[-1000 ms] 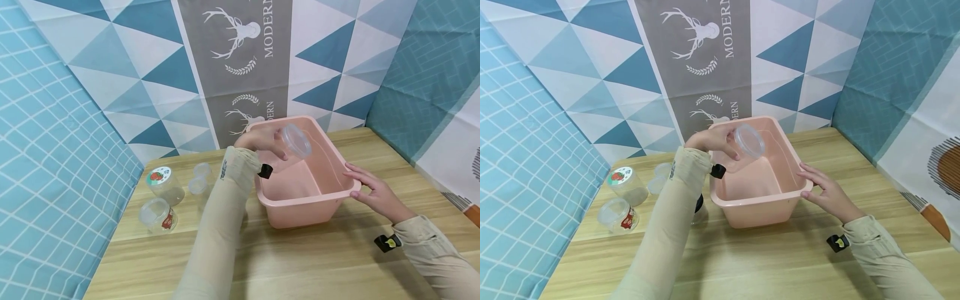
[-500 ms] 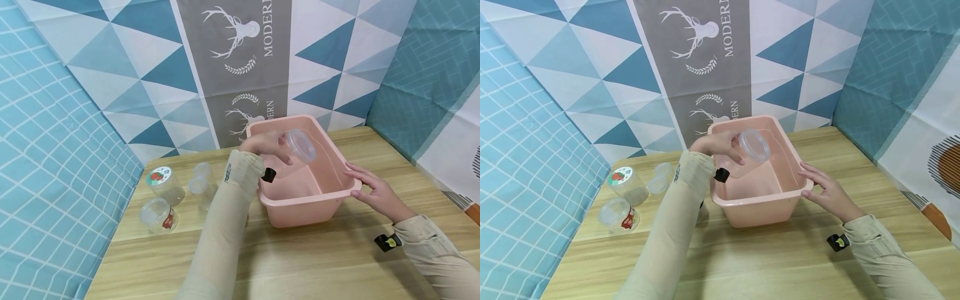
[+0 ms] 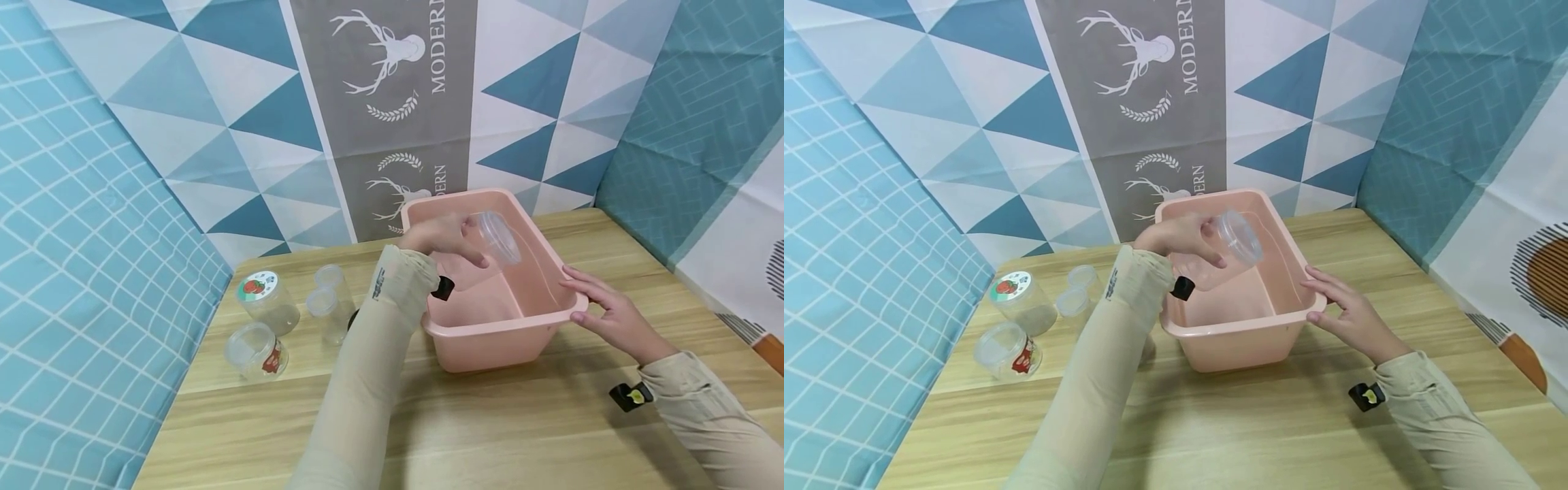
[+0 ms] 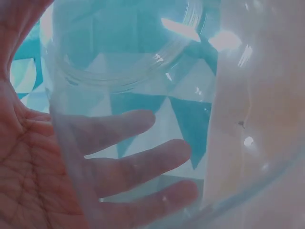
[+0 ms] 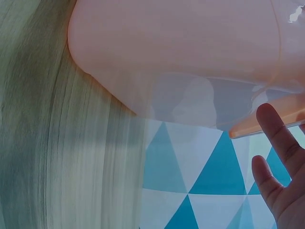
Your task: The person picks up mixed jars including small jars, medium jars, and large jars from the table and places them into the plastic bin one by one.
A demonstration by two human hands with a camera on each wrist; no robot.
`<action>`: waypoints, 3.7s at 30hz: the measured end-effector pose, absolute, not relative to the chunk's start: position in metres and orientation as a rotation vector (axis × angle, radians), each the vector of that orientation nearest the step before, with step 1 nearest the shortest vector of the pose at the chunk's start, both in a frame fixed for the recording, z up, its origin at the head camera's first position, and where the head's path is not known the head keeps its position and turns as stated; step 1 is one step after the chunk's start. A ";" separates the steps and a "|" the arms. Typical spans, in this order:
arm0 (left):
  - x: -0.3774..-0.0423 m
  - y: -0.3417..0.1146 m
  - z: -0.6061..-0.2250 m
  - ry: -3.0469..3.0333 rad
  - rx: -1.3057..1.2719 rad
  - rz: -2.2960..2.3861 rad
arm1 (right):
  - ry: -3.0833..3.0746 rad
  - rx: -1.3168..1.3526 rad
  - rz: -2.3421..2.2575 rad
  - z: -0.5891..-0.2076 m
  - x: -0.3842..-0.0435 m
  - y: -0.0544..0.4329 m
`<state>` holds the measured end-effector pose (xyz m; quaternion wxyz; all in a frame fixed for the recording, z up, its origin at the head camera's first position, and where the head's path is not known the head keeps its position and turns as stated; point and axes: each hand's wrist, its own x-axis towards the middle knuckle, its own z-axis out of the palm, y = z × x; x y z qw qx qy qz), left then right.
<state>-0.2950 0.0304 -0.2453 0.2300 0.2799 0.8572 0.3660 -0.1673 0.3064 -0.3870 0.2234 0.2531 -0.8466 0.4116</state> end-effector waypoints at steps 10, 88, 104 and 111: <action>-0.292 0.024 -0.233 2.399 0.770 1.153 | -2.349 0.702 1.139 -0.386 -0.168 0.305; -0.277 -0.150 -0.313 2.427 0.580 1.042 | -2.346 0.632 1.231 -0.388 -0.166 0.298; -0.264 -0.148 -0.330 2.302 0.658 1.140 | -2.328 0.629 1.237 -0.386 -0.165 0.301; -0.262 -0.150 -0.342 2.288 0.662 1.134 | -2.316 0.621 1.253 -0.390 -0.163 0.299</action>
